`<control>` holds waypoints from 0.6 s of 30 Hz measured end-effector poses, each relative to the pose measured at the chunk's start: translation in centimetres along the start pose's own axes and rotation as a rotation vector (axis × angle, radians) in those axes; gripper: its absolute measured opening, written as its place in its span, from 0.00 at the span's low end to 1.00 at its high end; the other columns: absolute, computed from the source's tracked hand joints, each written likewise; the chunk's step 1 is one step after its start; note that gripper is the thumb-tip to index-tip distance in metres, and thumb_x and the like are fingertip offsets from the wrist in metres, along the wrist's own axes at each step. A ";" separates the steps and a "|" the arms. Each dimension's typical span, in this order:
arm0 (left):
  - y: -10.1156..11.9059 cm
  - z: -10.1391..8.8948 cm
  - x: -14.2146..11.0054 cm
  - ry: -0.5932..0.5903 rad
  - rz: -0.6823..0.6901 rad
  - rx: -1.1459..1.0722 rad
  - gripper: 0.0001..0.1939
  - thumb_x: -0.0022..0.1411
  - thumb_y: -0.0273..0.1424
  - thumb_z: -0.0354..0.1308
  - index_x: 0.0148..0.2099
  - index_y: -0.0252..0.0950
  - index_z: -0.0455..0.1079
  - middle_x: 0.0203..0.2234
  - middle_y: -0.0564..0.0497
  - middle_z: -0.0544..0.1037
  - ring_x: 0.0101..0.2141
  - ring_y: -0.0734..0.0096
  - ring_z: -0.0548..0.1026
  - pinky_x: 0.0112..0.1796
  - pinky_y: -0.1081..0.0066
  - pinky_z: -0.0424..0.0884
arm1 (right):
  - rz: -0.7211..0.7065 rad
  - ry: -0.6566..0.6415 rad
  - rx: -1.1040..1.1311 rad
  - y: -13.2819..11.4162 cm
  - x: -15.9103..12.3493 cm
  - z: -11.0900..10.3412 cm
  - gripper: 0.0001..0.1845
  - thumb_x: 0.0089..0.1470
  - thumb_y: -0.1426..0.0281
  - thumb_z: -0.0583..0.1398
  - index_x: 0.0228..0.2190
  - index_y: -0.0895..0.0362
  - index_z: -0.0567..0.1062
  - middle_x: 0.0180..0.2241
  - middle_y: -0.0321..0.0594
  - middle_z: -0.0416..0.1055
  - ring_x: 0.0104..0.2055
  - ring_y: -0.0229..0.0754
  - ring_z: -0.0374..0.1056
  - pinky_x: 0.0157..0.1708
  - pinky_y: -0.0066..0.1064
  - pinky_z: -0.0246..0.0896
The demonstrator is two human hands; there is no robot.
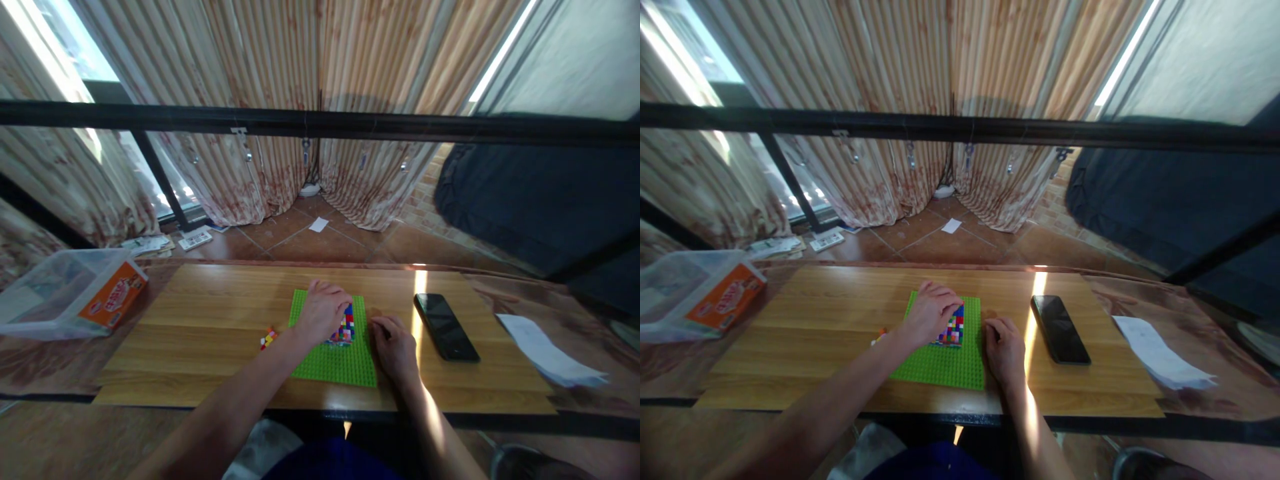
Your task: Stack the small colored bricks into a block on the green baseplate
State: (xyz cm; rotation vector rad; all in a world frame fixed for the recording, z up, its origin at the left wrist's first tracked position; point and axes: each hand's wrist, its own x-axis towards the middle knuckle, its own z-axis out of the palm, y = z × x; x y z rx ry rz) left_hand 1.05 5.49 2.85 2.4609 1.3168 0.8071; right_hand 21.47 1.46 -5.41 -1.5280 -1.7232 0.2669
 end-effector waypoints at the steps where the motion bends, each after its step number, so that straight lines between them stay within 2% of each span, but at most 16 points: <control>1: -0.1 0.1 -0.1 0.004 -0.001 -0.002 0.10 0.66 0.29 0.53 0.39 0.42 0.76 0.37 0.52 0.80 0.42 0.65 0.72 0.54 0.55 0.55 | 0.001 0.001 0.002 0.0 0.0 0.0 0.13 0.59 0.66 0.54 0.34 0.56 0.78 0.37 0.44 0.75 0.38 0.44 0.70 0.39 0.34 0.66; 8: -0.1 0.1 -0.3 0.036 -0.008 0.018 0.09 0.65 0.29 0.54 0.39 0.42 0.76 0.37 0.52 0.79 0.42 0.64 0.70 0.55 0.53 0.53 | 0.008 -0.008 -0.008 0.0 0.0 0.0 0.14 0.59 0.66 0.53 0.34 0.56 0.78 0.38 0.45 0.74 0.39 0.44 0.70 0.40 0.34 0.66; 13: -0.2 0.5 -0.4 0.070 -0.018 0.013 0.09 0.64 0.29 0.54 0.37 0.41 0.76 0.37 0.50 0.78 0.42 0.64 0.70 0.54 0.55 0.57 | 0.009 -0.006 -0.013 0.3 -0.1 0.1 0.14 0.59 0.66 0.54 0.35 0.57 0.78 0.38 0.45 0.75 0.39 0.44 0.70 0.41 0.35 0.66; 18: -0.3 1.5 0.0 0.105 -0.087 -0.140 0.08 0.61 0.25 0.55 0.35 0.38 0.75 0.35 0.51 0.79 0.40 0.66 0.73 0.49 0.60 0.64 | 0.000 0.008 -0.021 0.1 -0.1 0.0 0.15 0.59 0.65 0.53 0.35 0.56 0.78 0.38 0.45 0.75 0.39 0.44 0.70 0.40 0.36 0.66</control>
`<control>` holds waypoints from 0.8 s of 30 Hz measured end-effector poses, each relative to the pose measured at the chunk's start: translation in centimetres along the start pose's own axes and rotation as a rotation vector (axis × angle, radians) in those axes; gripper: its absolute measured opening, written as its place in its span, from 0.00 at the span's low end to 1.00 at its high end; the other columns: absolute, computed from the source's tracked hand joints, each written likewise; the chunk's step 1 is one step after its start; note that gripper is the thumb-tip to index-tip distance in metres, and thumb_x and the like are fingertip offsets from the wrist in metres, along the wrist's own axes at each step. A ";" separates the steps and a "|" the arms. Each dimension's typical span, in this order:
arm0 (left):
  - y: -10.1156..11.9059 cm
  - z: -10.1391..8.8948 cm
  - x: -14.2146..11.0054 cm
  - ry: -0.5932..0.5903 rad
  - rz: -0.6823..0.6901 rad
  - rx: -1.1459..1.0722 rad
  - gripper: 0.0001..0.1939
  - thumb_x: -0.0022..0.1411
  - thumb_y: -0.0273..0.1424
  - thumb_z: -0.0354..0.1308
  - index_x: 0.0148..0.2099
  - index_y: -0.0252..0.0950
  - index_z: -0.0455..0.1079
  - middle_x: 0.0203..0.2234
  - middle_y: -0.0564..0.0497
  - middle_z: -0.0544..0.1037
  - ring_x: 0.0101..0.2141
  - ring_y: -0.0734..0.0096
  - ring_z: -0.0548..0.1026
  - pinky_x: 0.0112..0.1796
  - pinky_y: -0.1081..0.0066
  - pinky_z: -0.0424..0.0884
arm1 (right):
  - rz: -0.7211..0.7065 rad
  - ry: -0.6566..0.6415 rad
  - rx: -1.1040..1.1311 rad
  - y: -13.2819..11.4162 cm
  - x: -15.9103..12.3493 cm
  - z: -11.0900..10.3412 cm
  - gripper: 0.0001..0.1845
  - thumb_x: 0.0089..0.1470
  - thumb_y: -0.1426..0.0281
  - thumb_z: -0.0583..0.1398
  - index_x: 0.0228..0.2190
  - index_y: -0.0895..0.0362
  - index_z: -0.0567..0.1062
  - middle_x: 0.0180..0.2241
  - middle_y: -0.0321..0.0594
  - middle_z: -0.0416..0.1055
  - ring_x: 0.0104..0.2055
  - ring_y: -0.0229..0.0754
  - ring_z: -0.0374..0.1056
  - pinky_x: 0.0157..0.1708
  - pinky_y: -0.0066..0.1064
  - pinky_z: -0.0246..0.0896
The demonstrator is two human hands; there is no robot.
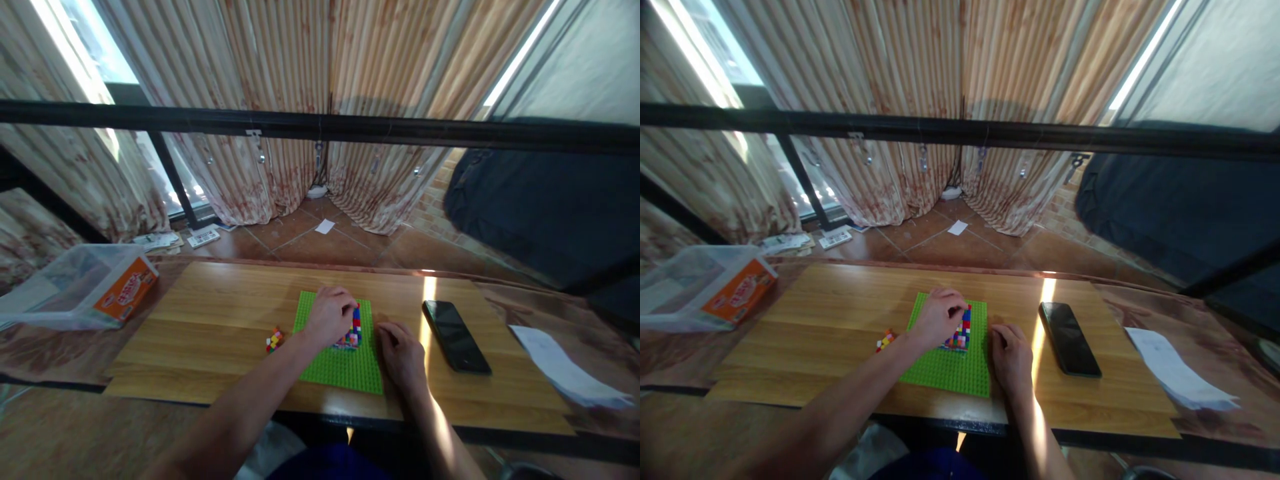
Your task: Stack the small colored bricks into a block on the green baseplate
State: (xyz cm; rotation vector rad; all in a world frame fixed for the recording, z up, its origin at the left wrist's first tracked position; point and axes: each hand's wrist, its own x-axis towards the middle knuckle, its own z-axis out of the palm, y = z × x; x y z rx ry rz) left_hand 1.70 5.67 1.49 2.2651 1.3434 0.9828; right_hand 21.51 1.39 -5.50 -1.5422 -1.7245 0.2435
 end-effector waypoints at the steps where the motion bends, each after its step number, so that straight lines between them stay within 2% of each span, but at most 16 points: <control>1: 0.0 0.2 0.1 -0.011 -0.026 -0.037 0.08 0.59 0.23 0.55 0.35 0.38 0.75 0.35 0.51 0.79 0.40 0.67 0.74 0.48 0.61 0.65 | -0.002 0.002 -0.003 -0.1 0.0 0.0 0.15 0.59 0.65 0.53 0.35 0.56 0.78 0.38 0.45 0.75 0.39 0.44 0.70 0.40 0.36 0.66; 7: 0.4 0.2 0.4 -0.028 -0.139 -0.069 0.08 0.56 0.23 0.56 0.36 0.39 0.73 0.31 0.52 0.80 0.36 0.66 0.75 0.47 0.62 0.68 | 0.008 -0.012 -0.004 0.0 0.0 -0.1 0.15 0.60 0.64 0.53 0.35 0.56 0.78 0.38 0.45 0.75 0.39 0.45 0.71 0.39 0.36 0.66; 13: 0.4 0.2 0.5 -0.041 -0.221 -0.131 0.12 0.54 0.22 0.55 0.40 0.39 0.71 0.33 0.53 0.80 0.36 0.69 0.76 0.42 0.68 0.71 | 0.023 0.005 -0.012 -0.1 0.0 -0.1 0.16 0.59 0.63 0.53 0.34 0.56 0.79 0.36 0.45 0.75 0.37 0.45 0.71 0.38 0.36 0.66; 18: 0.2 0.2 0.6 -0.051 -0.251 -0.212 0.14 0.53 0.20 0.54 0.41 0.39 0.72 0.35 0.53 0.80 0.37 0.70 0.77 0.42 0.70 0.72 | 0.017 -0.008 -0.022 -0.1 0.1 -0.1 0.15 0.59 0.63 0.54 0.34 0.56 0.79 0.37 0.44 0.75 0.38 0.45 0.71 0.38 0.35 0.66; 24: 0.4 0.1 0.8 -0.066 -0.271 -0.195 0.14 0.52 0.19 0.54 0.39 0.39 0.74 0.34 0.53 0.81 0.35 0.70 0.77 0.42 0.69 0.72 | 0.026 -0.008 -0.022 0.0 0.0 0.0 0.15 0.59 0.64 0.53 0.35 0.56 0.79 0.38 0.45 0.75 0.39 0.45 0.71 0.39 0.36 0.65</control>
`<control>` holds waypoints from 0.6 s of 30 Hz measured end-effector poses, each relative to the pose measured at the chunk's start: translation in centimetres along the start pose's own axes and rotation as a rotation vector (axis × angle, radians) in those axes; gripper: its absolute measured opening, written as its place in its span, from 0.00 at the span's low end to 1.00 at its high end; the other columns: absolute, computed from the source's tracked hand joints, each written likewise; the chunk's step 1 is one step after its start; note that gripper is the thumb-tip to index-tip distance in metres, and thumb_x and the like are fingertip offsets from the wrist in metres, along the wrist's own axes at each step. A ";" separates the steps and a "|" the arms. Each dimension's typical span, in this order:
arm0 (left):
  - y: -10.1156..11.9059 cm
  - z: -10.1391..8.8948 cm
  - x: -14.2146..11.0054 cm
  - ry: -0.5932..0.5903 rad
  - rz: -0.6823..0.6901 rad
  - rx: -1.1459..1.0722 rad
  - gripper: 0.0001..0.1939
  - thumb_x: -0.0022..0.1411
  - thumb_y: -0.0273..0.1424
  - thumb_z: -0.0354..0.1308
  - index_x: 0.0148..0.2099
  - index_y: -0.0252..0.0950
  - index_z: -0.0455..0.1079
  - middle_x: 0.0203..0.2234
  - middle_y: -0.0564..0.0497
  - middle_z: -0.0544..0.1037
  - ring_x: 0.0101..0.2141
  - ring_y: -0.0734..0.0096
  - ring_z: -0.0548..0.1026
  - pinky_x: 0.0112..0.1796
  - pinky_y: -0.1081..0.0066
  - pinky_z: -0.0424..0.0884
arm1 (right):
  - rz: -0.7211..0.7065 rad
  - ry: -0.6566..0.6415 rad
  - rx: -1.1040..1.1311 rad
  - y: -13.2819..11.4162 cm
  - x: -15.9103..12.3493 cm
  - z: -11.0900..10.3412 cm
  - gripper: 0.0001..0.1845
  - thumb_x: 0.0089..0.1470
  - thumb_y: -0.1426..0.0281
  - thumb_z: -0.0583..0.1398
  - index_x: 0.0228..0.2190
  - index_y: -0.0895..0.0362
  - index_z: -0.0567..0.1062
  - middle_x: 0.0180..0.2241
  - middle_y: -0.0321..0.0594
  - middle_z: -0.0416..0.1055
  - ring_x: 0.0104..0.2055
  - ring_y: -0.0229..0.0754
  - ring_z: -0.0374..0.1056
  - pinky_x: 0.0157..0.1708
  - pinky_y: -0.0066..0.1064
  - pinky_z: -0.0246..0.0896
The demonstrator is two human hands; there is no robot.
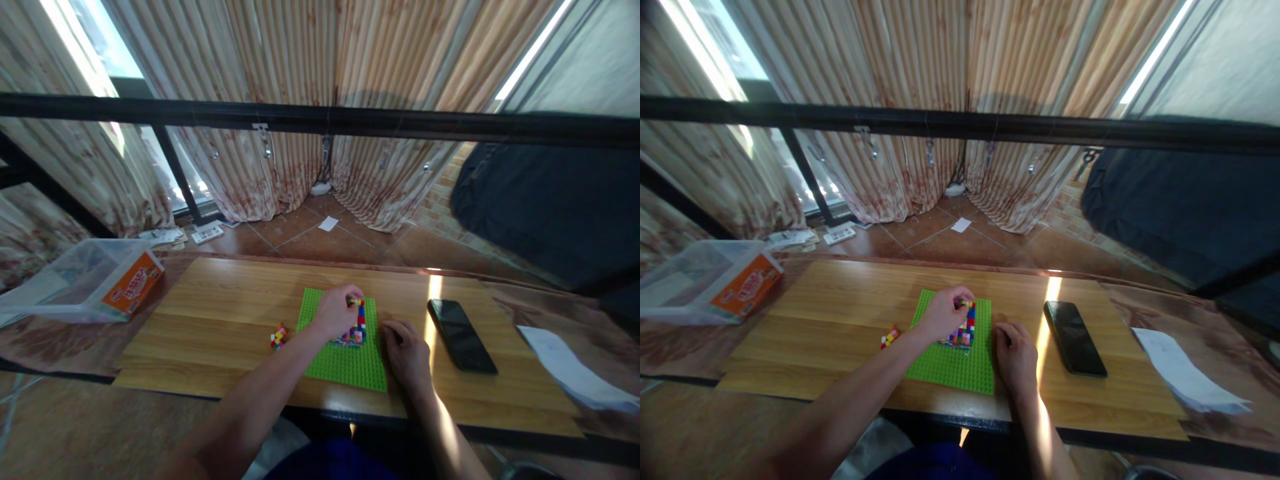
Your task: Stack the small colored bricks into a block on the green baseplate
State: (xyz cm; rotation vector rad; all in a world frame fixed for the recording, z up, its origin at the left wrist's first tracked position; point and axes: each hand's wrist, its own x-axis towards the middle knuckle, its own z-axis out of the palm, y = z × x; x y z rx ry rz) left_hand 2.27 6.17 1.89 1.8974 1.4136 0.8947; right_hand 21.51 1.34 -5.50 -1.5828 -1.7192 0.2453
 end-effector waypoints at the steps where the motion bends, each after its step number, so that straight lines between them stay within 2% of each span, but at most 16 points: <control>1: 0.0 0.0 0.0 -0.001 0.002 0.003 0.14 0.52 0.19 0.54 0.39 0.38 0.74 0.34 0.53 0.81 0.35 0.70 0.77 0.42 0.69 0.72 | 0.002 -0.001 0.000 0.0 0.0 0.0 0.15 0.59 0.64 0.53 0.35 0.56 0.79 0.38 0.45 0.75 0.39 0.45 0.71 0.39 0.36 0.65; 7: -0.2 0.2 0.1 0.010 0.020 0.014 0.14 0.52 0.19 0.53 0.38 0.39 0.75 0.32 0.54 0.81 0.34 0.71 0.77 0.41 0.71 0.72 | -0.013 0.000 0.005 -0.1 0.0 0.0 0.16 0.59 0.64 0.53 0.35 0.56 0.79 0.38 0.45 0.75 0.39 0.45 0.70 0.39 0.36 0.65; 12: -0.1 0.3 0.1 0.000 0.049 0.049 0.14 0.54 0.20 0.53 0.40 0.39 0.74 0.35 0.53 0.81 0.38 0.69 0.77 0.46 0.67 0.71 | -0.036 0.000 -0.002 0.2 0.0 0.1 0.16 0.59 0.64 0.53 0.35 0.57 0.78 0.37 0.46 0.75 0.39 0.45 0.70 0.39 0.36 0.65; 15: 0.0 -0.5 -0.5 0.014 0.068 0.093 0.15 0.55 0.23 0.56 0.46 0.39 0.73 0.41 0.51 0.81 0.44 0.65 0.76 0.51 0.60 0.67 | -0.043 -0.007 -0.034 0.4 0.0 0.2 0.16 0.59 0.64 0.53 0.35 0.57 0.79 0.38 0.46 0.75 0.38 0.46 0.71 0.39 0.36 0.65; 18: -0.6 -2.3 -1.7 0.078 0.085 0.119 0.19 0.57 0.25 0.57 0.51 0.39 0.71 0.47 0.48 0.79 0.49 0.62 0.74 0.55 0.56 0.65 | -0.037 -0.022 -0.049 0.6 0.0 0.2 0.16 0.59 0.64 0.53 0.36 0.57 0.78 0.38 0.46 0.75 0.38 0.46 0.71 0.39 0.36 0.65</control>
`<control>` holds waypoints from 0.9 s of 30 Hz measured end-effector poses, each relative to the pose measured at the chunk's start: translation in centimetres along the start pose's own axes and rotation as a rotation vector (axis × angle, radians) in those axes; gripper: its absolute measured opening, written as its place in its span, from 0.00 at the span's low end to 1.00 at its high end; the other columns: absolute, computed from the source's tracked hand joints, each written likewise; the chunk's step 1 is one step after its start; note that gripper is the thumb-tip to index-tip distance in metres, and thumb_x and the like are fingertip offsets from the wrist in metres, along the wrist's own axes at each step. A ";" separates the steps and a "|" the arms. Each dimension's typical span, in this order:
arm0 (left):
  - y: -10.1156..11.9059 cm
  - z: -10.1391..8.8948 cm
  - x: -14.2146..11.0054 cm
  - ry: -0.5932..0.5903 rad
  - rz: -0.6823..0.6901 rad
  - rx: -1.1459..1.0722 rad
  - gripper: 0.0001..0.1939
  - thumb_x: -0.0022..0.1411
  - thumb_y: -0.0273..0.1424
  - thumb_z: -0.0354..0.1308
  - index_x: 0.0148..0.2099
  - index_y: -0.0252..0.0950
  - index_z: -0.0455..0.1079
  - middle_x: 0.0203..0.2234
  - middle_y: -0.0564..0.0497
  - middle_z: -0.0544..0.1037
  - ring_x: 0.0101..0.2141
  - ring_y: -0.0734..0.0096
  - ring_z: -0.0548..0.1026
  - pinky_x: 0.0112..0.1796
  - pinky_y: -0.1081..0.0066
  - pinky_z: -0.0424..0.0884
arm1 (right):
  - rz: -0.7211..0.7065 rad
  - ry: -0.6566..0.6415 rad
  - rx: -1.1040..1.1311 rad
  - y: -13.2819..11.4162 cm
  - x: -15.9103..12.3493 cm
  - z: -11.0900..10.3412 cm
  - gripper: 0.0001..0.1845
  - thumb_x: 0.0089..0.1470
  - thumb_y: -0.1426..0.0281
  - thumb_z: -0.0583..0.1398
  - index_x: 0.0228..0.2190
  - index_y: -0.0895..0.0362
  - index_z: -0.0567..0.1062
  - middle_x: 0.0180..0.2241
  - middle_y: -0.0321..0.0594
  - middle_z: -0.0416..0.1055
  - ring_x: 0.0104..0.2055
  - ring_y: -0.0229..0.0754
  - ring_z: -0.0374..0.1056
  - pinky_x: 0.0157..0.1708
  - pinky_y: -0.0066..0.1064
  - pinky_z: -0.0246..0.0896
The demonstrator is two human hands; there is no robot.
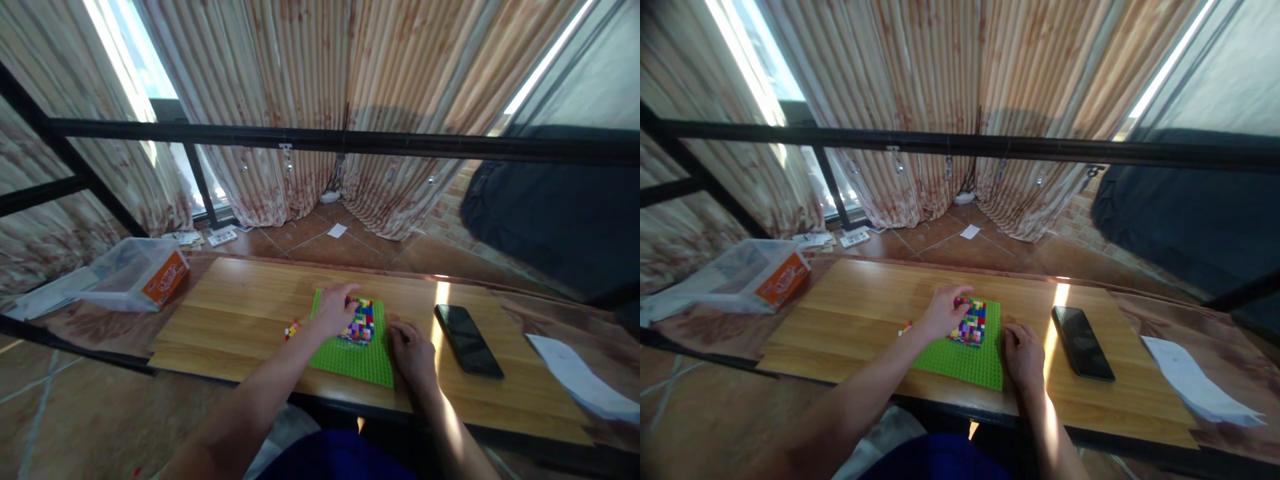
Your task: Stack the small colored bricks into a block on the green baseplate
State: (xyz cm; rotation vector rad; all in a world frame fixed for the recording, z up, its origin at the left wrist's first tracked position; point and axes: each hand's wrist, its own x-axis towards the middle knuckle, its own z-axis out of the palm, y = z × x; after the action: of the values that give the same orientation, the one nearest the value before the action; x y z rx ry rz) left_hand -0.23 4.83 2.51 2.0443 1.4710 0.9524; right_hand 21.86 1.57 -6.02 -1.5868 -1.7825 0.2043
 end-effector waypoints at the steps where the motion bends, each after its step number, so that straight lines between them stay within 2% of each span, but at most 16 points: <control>1: -0.5 -0.8 -0.5 0.028 -0.001 0.002 0.19 0.58 0.24 0.56 0.52 0.38 0.71 0.48 0.47 0.78 0.50 0.62 0.73 0.55 0.57 0.65 | 0.006 0.000 -0.004 0.0 0.0 0.0 0.16 0.59 0.64 0.53 0.36 0.57 0.78 0.38 0.45 0.75 0.38 0.45 0.71 0.38 0.36 0.65; 3: -2.0 -2.4 -1.9 0.077 -0.023 0.016 0.19 0.59 0.22 0.53 0.52 0.36 0.71 0.48 0.46 0.78 0.51 0.62 0.73 0.55 0.58 0.66 | 0.013 0.007 -0.010 0.1 0.0 0.1 0.16 0.59 0.63 0.53 0.35 0.57 0.79 0.38 0.45 0.75 0.38 0.45 0.71 0.38 0.36 0.65; 5: -3.9 -4.1 -3.4 0.114 -0.101 0.059 0.18 0.59 0.20 0.51 0.49 0.35 0.72 0.47 0.45 0.78 0.49 0.62 0.74 0.54 0.58 0.68 | 0.011 0.020 -0.015 0.1 0.0 0.1 0.17 0.58 0.63 0.53 0.34 0.57 0.79 0.38 0.45 0.75 0.37 0.45 0.71 0.38 0.35 0.64; 8: -6.5 -6.2 -5.9 0.102 -0.202 0.107 0.17 0.58 0.19 0.50 0.45 0.37 0.74 0.44 0.47 0.79 0.46 0.64 0.76 0.51 0.60 0.71 | 0.002 0.038 -0.019 0.2 0.0 0.2 0.17 0.58 0.62 0.53 0.33 0.57 0.79 0.37 0.45 0.75 0.36 0.44 0.71 0.37 0.35 0.64; 11: -7.9 -7.4 -8.1 0.086 -0.238 0.144 0.15 0.58 0.20 0.52 0.43 0.38 0.75 0.41 0.48 0.80 0.44 0.66 0.77 0.49 0.63 0.71 | 0.005 0.038 -0.031 0.4 0.1 0.2 0.18 0.58 0.61 0.53 0.33 0.57 0.79 0.37 0.45 0.75 0.36 0.44 0.71 0.36 0.34 0.64; 17: -8.2 -7.9 -10.5 -0.031 -0.216 0.189 0.12 0.57 0.20 0.54 0.38 0.38 0.76 0.36 0.50 0.79 0.39 0.67 0.76 0.46 0.66 0.70 | -0.005 0.043 -0.038 0.5 0.0 0.2 0.18 0.59 0.61 0.53 0.34 0.57 0.79 0.37 0.45 0.76 0.36 0.44 0.71 0.35 0.34 0.64; 27: -8.0 -7.3 -10.8 -0.069 -0.150 0.311 0.10 0.59 0.23 0.55 0.37 0.40 0.77 0.37 0.50 0.78 0.41 0.66 0.74 0.47 0.65 0.67 | -0.013 0.045 -0.052 0.2 0.0 0.0 0.17 0.59 0.63 0.53 0.34 0.57 0.79 0.37 0.45 0.75 0.35 0.44 0.71 0.35 0.33 0.63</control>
State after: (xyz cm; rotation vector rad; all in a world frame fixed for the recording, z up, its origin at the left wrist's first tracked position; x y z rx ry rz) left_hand -12.87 -2.99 -1.16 2.1140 1.7981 0.6187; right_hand 22.04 1.65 -6.12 -1.6031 -1.7757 0.1160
